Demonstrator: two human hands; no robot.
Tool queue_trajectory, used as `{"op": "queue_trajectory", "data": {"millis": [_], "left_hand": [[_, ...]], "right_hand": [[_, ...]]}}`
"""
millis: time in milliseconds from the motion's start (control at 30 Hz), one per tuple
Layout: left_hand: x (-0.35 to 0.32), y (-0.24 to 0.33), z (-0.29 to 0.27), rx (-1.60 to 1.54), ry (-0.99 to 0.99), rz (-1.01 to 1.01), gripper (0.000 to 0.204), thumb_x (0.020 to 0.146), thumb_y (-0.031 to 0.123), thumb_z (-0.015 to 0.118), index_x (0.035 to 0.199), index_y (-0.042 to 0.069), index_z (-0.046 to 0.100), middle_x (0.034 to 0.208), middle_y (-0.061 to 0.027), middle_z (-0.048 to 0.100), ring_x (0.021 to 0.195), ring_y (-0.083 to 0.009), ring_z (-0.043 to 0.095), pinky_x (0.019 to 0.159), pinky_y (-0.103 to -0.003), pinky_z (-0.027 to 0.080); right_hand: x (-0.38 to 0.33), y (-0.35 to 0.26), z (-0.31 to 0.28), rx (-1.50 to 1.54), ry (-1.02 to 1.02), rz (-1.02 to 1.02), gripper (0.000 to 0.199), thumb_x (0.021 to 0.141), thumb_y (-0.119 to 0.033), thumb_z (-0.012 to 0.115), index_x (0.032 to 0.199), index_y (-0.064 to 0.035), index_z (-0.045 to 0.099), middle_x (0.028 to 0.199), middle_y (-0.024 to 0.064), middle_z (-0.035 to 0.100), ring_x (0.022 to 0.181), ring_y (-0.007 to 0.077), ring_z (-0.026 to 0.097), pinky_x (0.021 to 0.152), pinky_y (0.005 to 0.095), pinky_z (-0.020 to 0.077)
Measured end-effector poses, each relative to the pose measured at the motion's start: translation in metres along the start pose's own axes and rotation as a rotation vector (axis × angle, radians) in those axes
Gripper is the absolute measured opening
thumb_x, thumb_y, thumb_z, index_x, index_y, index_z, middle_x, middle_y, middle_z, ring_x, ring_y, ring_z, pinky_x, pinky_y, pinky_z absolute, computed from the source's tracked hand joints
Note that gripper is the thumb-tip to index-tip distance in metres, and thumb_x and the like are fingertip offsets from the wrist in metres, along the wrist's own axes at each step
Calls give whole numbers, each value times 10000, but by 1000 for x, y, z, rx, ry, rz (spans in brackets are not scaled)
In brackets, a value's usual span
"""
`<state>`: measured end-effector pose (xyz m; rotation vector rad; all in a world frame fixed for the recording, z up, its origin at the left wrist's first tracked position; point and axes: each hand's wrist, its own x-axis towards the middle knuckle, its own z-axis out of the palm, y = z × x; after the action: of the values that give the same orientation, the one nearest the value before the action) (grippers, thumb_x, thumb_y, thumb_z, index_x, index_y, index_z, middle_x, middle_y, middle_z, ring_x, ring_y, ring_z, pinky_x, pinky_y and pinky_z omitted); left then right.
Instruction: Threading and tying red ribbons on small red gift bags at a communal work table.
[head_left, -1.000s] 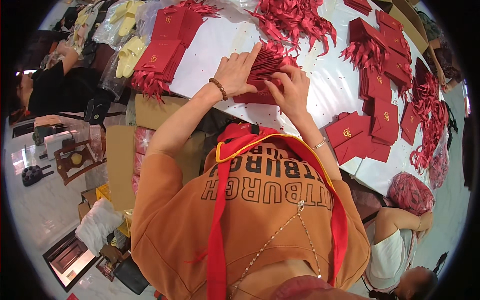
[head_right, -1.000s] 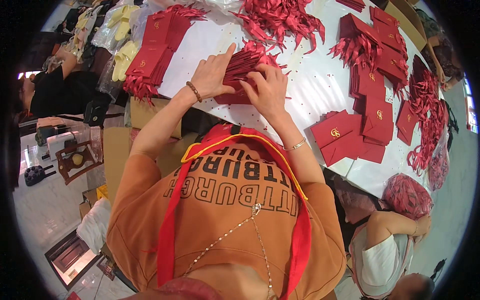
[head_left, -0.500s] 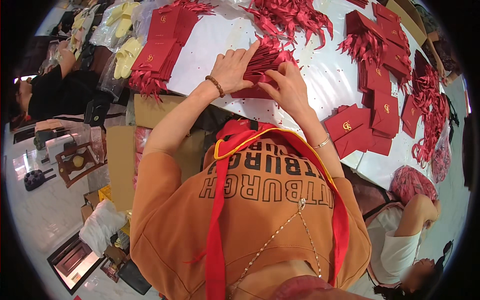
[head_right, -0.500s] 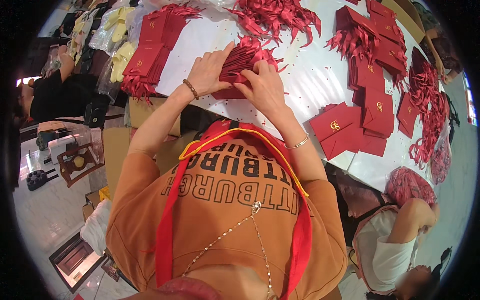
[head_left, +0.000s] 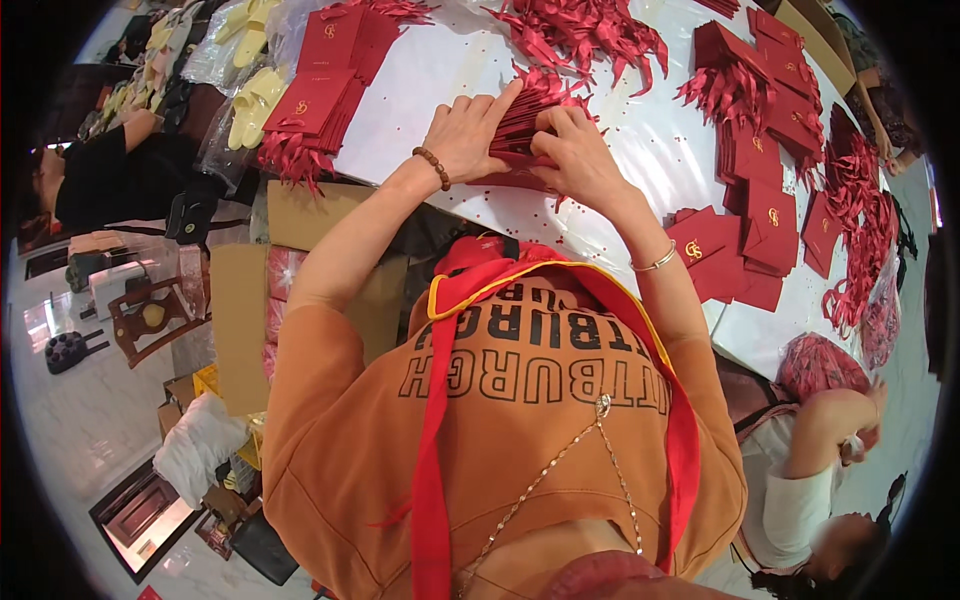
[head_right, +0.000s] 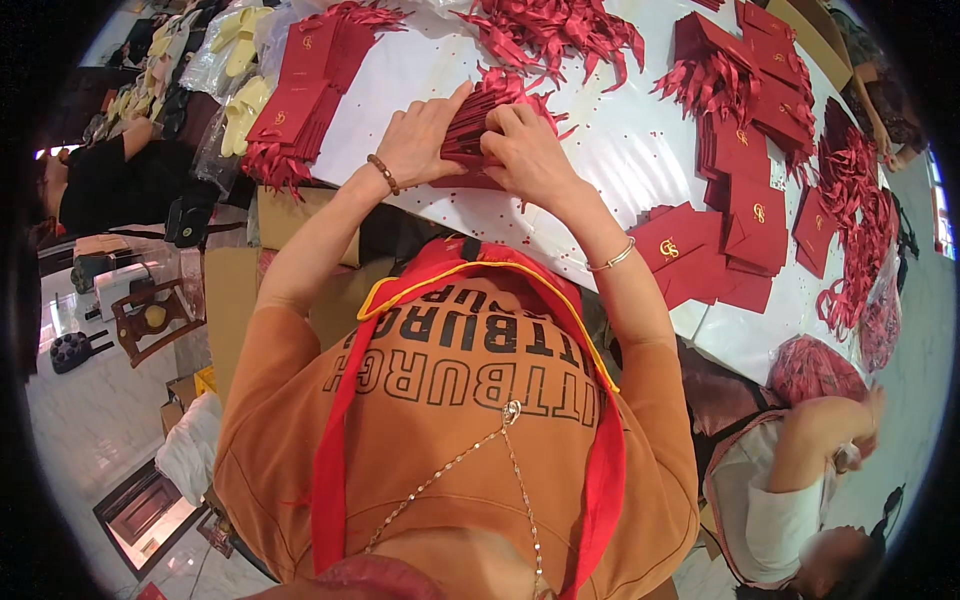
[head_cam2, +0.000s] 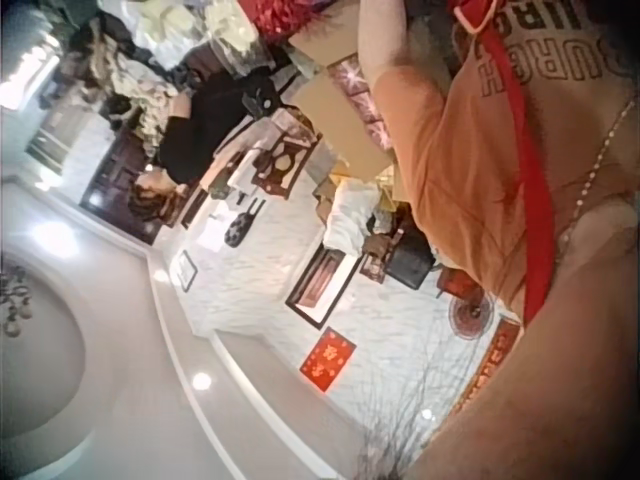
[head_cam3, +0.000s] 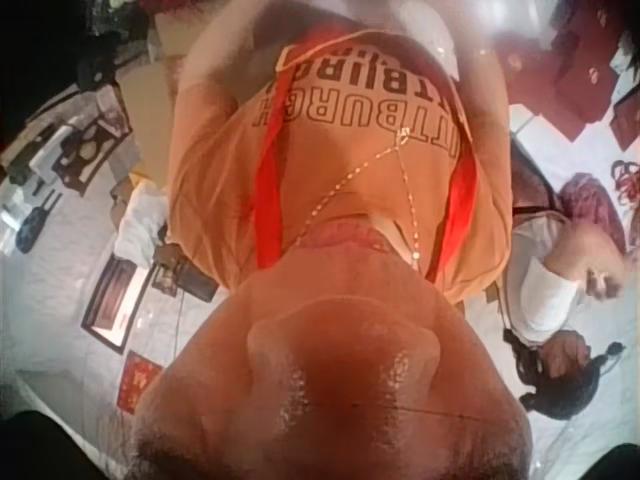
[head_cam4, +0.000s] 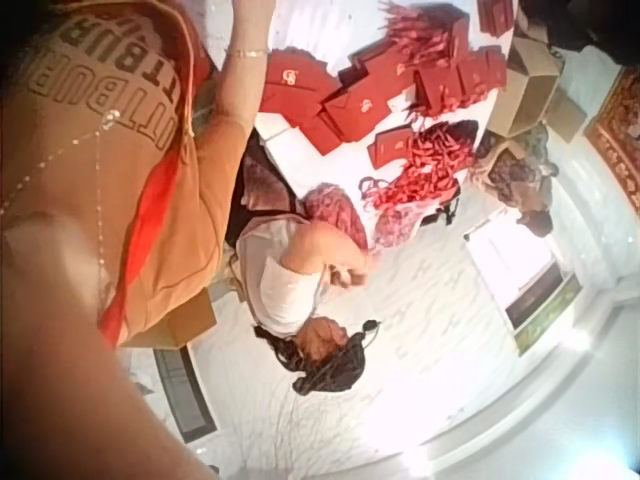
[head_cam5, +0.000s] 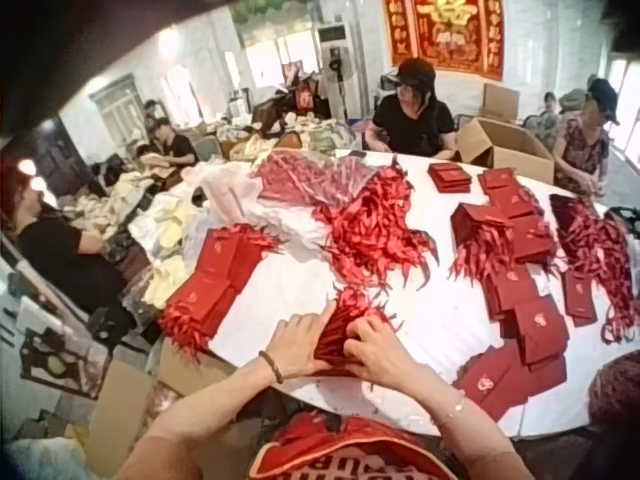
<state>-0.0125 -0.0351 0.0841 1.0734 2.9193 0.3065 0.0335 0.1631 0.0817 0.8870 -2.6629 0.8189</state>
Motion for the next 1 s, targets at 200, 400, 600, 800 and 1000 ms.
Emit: {"op": "queue_trajectory", "data": {"millis": [200, 400, 600, 800, 1000], "left_hand": [[2, 3, -4, 7, -1, -1, 1083, 571, 383, 798, 1435, 173, 178, 1132, -113, 525, 1002, -300, 509, 778, -439, 413], [-1, 4, -4, 11, -5, -27, 1071, 579, 364, 794, 1433, 154, 183, 1148, -123, 522, 1021, -312, 505, 794, -439, 416], [0, 7, -6, 18, -25, -11, 1070, 582, 353, 791, 1435, 146, 180, 1150, -125, 515, 1021, -313, 502, 794, -439, 414], [-2, 5, -3, 10, 3, 15, 1078, 575, 340, 794, 1435, 139, 177, 1153, -126, 511, 1037, -317, 496, 804, -441, 412], [0, 11, -9, 1, -43, -30, 1086, 569, 332, 796, 1437, 158, 166, 1173, -125, 502, 1059, -322, 488, 826, -456, 411]], "right_hand": [[-15, 9, -6, -57, 53, -23, 131, 672, -125, 687, 770, -61, 627, 1049, 66, 519, 1032, 275, 461, 829, 373, 407], [-39, 22, -2, -13, 193, 32, 130, 777, -175, 640, 851, -68, 633, 1028, 87, 531, 1028, 279, 474, 850, 368, 398], [-77, 33, 13, 512, 505, 831, 154, 806, -67, 550, 941, -47, 621, 911, 105, 617, 809, 223, 576, 740, 302, 449], [-53, 6, 8, 368, 289, 387, 271, 753, 46, 496, 986, -27, 613, 924, 95, 608, 777, 167, 564, 686, 263, 451], [-62, -1, 21, 652, 310, 516, 183, 795, -41, 505, 947, -7, 600, 855, 85, 612, 714, 152, 555, 670, 264, 448]]}}
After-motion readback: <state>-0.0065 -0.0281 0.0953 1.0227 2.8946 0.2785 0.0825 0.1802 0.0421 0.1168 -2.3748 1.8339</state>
